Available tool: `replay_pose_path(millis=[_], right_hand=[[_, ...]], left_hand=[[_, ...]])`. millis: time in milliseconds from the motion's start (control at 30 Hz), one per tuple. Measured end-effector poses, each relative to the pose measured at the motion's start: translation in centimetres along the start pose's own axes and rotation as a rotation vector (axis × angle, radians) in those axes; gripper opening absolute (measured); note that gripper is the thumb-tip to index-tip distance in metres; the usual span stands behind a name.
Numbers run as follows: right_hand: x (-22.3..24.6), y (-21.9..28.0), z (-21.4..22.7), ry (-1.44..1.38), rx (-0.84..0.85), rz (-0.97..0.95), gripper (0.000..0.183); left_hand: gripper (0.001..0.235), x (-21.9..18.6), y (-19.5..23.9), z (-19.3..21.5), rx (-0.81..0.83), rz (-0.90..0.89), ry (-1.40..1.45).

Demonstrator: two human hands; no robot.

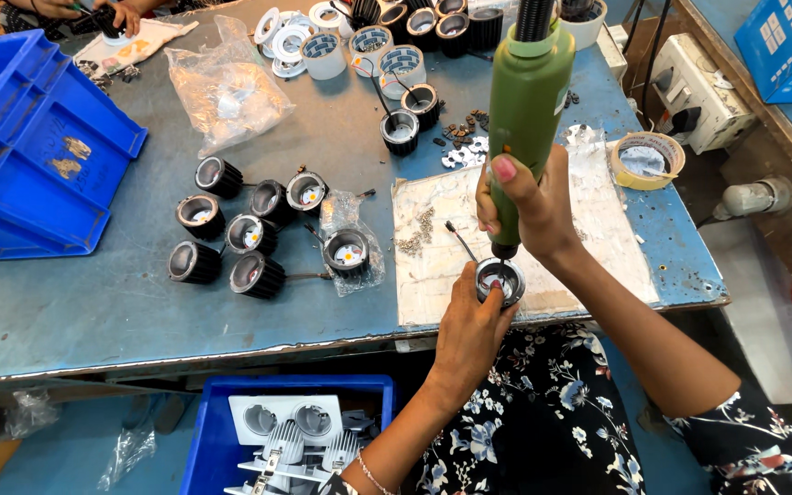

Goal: The person assembles LED light fixtures by hand, inserting internal components and securing parts using an electric screwdriver.

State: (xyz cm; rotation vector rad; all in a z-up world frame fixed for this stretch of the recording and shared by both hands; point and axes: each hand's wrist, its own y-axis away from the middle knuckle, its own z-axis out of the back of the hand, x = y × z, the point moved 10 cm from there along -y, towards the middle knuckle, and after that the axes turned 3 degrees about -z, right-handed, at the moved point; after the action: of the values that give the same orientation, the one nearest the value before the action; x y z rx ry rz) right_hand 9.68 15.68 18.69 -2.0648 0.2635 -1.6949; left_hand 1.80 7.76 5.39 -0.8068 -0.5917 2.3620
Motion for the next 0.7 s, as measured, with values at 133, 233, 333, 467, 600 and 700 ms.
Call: replay_pose_path(millis=[133,233,333,467,600,700], right_hand=[[-0.37,0.27,-0.06,0.027,-0.005,-0.005,0.056],[-0.38,0.13,-0.06,0.037,-0.001,-0.007,0.056],[-0.20,-0.01,0.02,0.021,-0.008,0.001,0.056],[-0.09,0.35,0.17,0.005,-0.010,0.008,0.056],[-0.25,0.42,0.24,0.008,-0.008,0.016,0.056],[-0.60,0.44,0.31,0.011,-0.019,0.005,0.057]], left_hand=[[0.034,0.09,-0.11,-0.06,0.016,0.010,0.018],[0.034,0.19,-0.13,-0.22,0.050,0.032,0.037],[0.035,-0.06,-0.12,0.16,0.027,0.009,0.036],[0.034,0.11,-0.05,-0.10,0.047,0.031,0.035],[0.034,0.04,-0.11,0.09,0.028,0.017,0.043],[0.034,0.13,-0.10,0.01,0.026,0.022,0.044]])
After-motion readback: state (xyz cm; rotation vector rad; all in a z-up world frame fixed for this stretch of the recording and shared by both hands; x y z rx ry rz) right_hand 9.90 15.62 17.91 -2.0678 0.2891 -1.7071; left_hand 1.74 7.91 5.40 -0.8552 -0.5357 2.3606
